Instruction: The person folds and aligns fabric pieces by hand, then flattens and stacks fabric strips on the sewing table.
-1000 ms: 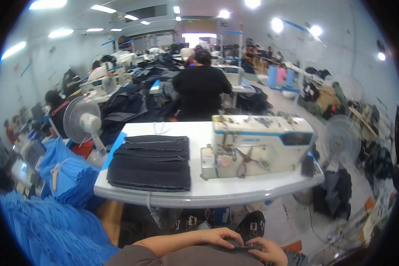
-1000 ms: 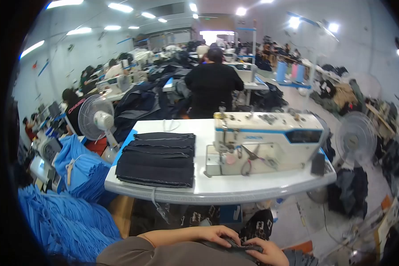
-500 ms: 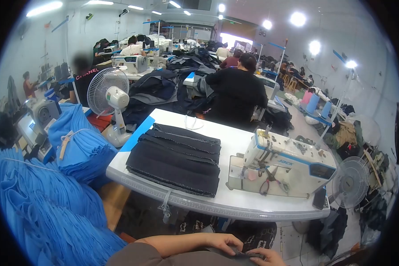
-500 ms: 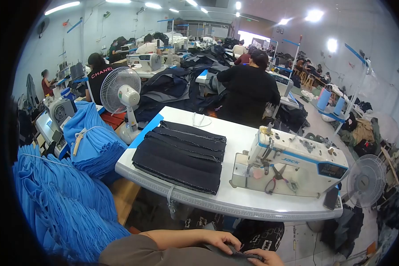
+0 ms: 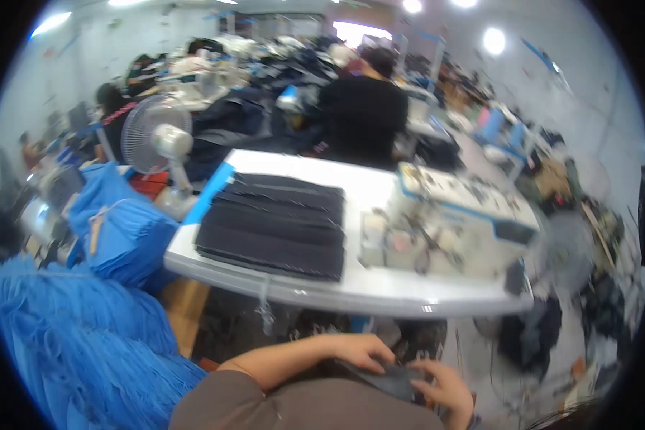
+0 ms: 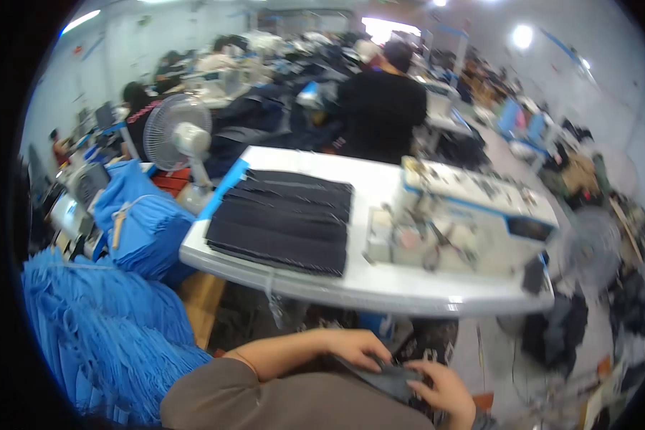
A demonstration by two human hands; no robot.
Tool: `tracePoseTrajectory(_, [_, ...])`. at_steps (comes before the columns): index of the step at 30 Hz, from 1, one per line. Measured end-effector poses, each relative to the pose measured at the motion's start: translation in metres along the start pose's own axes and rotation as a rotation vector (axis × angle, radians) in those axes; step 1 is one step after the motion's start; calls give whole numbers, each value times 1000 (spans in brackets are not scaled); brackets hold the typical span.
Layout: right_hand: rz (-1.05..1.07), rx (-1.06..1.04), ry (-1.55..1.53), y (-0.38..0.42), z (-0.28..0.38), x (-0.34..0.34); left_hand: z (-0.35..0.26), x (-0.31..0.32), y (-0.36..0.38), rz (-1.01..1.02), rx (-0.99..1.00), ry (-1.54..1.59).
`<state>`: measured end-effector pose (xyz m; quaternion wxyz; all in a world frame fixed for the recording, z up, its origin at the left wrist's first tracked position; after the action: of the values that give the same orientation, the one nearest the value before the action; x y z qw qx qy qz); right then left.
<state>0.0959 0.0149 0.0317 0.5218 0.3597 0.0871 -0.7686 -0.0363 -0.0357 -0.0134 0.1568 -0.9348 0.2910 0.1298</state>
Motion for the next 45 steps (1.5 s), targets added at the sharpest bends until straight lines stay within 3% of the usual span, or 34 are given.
tracePoseTrajectory(1, [-25, -96, 19, 2, 9, -1, 3, 1, 0, 5, -8, 7])
tracePoseTrajectory(6, [7, 17, -41, 7, -13, 6, 10, 9, -4, 27, -113, 28])
tracePoseTrajectory(9, [-23, -63, -37, 10, -14, 7, 16, 12, -8, -2, -89, 65])
tracePoseTrajectory(11, [-273, -223, -96, 13, 6, -10, 18, 10, -12, 9, -143, 63])
tracePoseTrajectory(13, [-242, -287, -97, 11, 13, -9, 15, 13, -18, 39, -74, 45])
tracePoseTrajectory(17, [-165, -234, -217, -3, 9, 3, 14, 11, -21, -34, -42, 97])
tracePoseTrajectory(19, [-45, -17, -165, -11, -20, 12, 23, 16, -18, -44, -71, 127])
tracePoseTrajectory(21, [-81, -95, -209, -20, -24, 13, 29, 13, -18, -40, -95, 150])
tracePoseTrajectory(23, [60, -50, -83, -25, -37, 27, 35, 17, -17, 10, -150, 97])
tracePoseTrajectory(25, [41, 1, -103, -29, -38, 26, 28, 4, -23, -135, 15, -44])
tracePoseTrajectory(28, [-100, 7, -168, -32, -53, 9, 21, -6, -37, -150, 20, -168])
tracePoseTrajectory(30, [-115, 52, -287, -33, -72, 1, 6, -18, -50, -282, 185, -422])
tracePoseTrajectory(34, [-115, 4, -408, -36, -82, -19, 32, -12, -71, -64, 81, -151])
tracePoseTrajectory(37, [-181, -13, -464, -38, -90, -29, 54, -7, -81, -48, 23, 93])
tracePoseTrajectory(40, [-189, -28, -518, -39, -89, -31, 86, 18, -85, 274, -96, 160])
tracePoseTrajectory(43, [-106, -4, -539, -38, -106, -20, 90, -8, -90, 120, -16, 205])
tracePoseTrajectory(45, [5, 118, -775, -37, -121, -2, 89, -26, -95, 0, -35, 430])
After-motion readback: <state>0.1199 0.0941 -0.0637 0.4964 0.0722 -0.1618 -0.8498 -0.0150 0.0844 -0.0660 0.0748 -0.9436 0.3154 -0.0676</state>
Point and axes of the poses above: each hand's wrist, its own y-axis away from the middle knuckle, its own x-axis out of the palm, z = x × y, the point moved 8 cm from there along -y, towards the middle knuckle, and after that the axes turned 5 degrees about x, right-handed, at the moved point
